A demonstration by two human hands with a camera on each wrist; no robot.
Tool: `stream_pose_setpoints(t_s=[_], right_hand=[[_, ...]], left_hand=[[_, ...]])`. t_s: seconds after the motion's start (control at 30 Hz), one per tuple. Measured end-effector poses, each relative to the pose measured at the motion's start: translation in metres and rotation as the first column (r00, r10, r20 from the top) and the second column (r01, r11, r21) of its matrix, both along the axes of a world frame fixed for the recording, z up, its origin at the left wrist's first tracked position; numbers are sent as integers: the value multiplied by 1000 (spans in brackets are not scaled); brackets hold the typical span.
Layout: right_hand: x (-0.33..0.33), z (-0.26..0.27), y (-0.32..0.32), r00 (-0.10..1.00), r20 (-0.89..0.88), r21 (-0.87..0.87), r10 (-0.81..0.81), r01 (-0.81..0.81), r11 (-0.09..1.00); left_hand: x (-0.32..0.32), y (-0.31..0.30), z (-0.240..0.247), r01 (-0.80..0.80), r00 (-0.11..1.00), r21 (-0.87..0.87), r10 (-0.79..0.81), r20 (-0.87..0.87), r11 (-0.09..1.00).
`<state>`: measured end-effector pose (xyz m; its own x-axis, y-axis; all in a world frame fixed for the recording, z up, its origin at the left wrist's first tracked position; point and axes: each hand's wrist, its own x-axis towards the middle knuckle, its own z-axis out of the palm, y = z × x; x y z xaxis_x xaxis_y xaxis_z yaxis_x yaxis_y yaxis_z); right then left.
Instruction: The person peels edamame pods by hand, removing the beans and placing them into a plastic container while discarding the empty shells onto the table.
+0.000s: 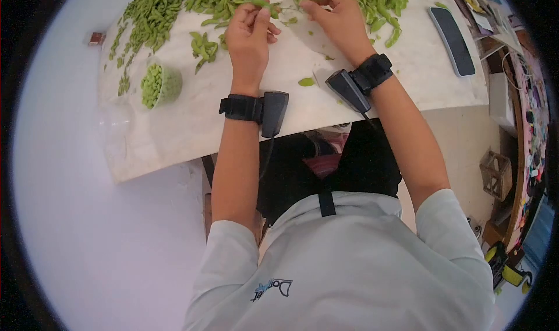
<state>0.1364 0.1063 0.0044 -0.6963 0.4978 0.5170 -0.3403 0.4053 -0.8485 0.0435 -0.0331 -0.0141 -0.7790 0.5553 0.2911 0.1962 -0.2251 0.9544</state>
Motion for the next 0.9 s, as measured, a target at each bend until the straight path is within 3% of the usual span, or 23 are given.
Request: stream_pose_setpoints(t_s=[0.07,0.17,0.27,0.37,0.57,0.77,0.87,0.9], right_hand=[[11,10,-8,968,198,-265,158,-102,959],[7,10,-11,962,212,-180,174,-136,974],[10,14,-10,939,264,-223,220,-163,961],[7,9,-9,972,94,-130,216,-203,971],[6,6,-6,955,71,-137,287,-275,952],[-3,-16,-1,979,82,12,186,-187,982],[-3,-18,-2,969,49,-81,241,-237,968],[-3,-18,-3,972,80,-42,222,-220,975]], left_hand=[[3,-1,4,78,997,-17,-78,-4,997],[5,-1,6,82,997,-48,-81,10,996],[7,-1,7,100,995,-43,-100,17,994],[6,-3,9,126,991,-72,-123,54,989],[9,-4,11,124,990,-90,-118,71,988],[8,-3,9,81,996,-104,-78,31,991],[8,-3,10,75,996,-96,-70,50,993],[9,-4,9,74,997,-95,-70,44,993]])
